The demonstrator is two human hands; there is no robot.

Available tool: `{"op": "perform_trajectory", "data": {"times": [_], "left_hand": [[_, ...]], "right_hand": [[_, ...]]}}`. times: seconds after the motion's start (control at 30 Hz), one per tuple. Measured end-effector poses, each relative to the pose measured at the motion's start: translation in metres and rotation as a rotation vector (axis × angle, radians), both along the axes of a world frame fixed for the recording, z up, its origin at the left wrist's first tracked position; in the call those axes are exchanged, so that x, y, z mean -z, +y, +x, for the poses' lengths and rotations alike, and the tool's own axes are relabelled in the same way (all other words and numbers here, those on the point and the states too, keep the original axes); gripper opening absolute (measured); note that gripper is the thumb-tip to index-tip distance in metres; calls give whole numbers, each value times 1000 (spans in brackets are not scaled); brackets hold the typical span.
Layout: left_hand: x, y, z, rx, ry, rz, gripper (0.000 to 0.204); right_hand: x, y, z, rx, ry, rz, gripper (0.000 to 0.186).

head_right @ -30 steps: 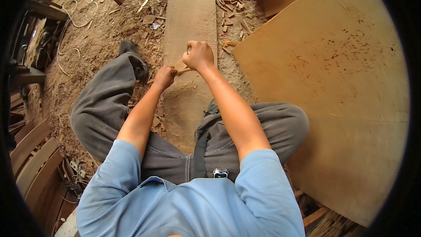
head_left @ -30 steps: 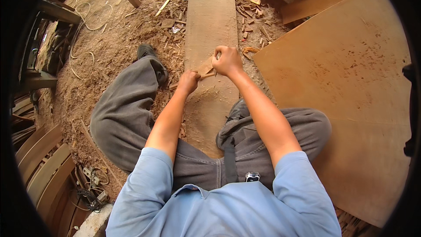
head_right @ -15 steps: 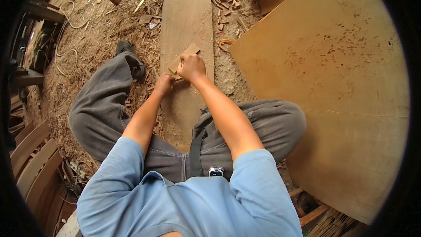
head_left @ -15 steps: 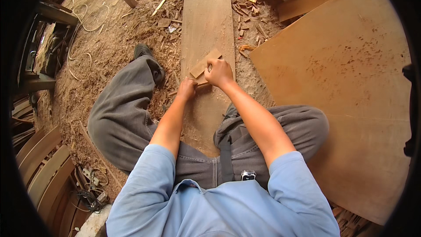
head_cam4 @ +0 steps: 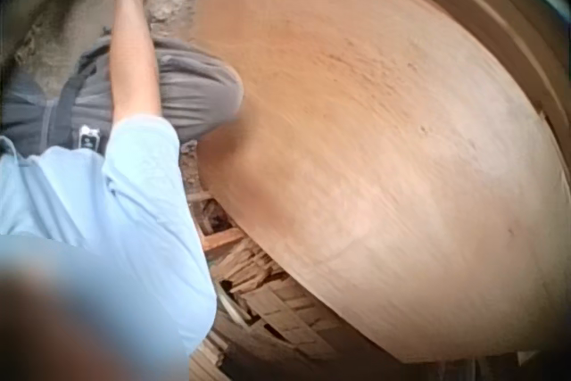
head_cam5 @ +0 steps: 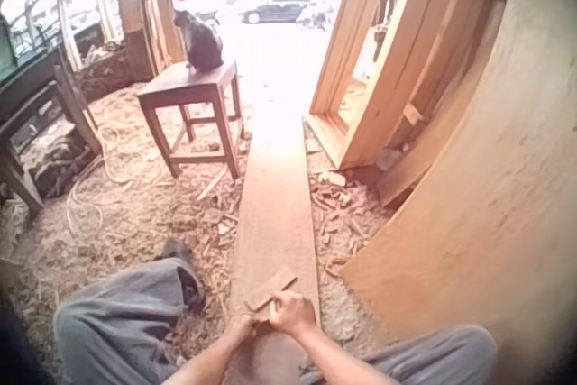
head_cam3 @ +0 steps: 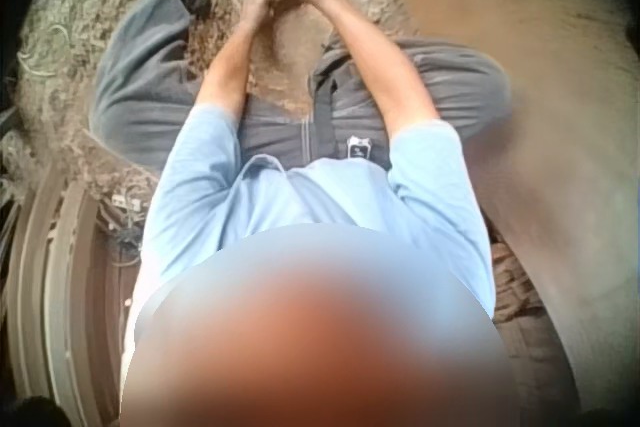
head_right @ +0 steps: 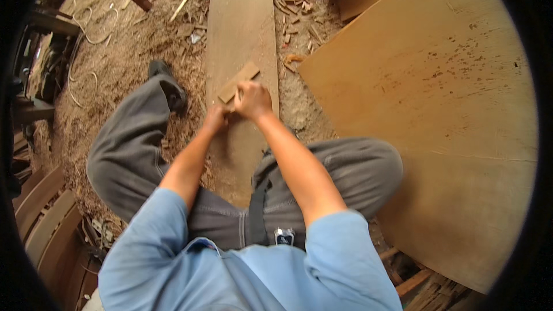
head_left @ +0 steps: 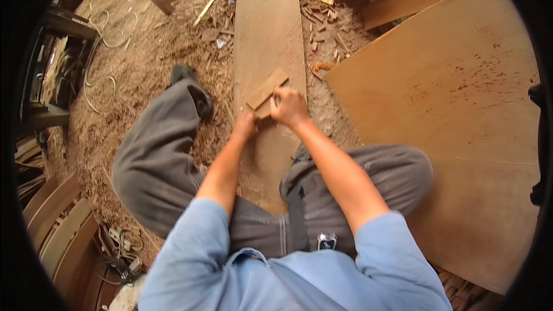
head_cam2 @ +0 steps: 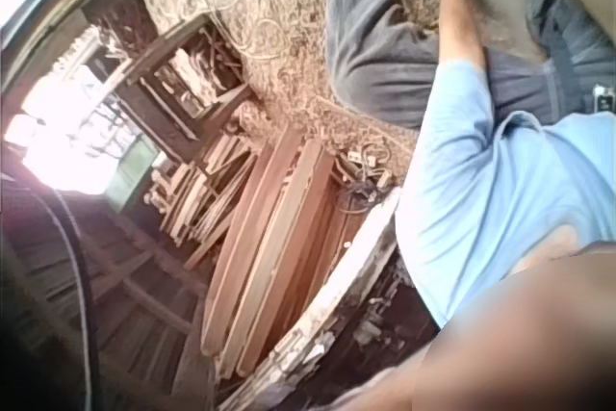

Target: The person sits on the floor and uses a chisel to carve small rectangular pieces of wood. They repeatedly position the chisel and strike it to remove shavings, then inspect the carved pieces.

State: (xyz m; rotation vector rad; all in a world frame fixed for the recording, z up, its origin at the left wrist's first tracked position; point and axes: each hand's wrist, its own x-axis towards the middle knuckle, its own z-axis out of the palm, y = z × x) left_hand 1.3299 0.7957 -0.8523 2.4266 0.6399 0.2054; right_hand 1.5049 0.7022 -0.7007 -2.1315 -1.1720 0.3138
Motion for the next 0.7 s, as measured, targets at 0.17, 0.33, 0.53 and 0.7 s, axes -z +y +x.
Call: {"op": "perform_trajectory", "data": {"times": [0.17,0.33,0.53,0.7], "left_hand": [[2,9,-3,56,68,25,4],[-48,37,25,64,17,56,10],[-49,46,36,84,-10,84,4],[10,11,7,-24,106,38,10]], "right_hand": [[14,2,6,-9,46,-63,12],[-40,22,40,27,154,-153,11],[-65,22,44,34,1,9,11],[-10,0,13,-26,-1,5,13]]}}
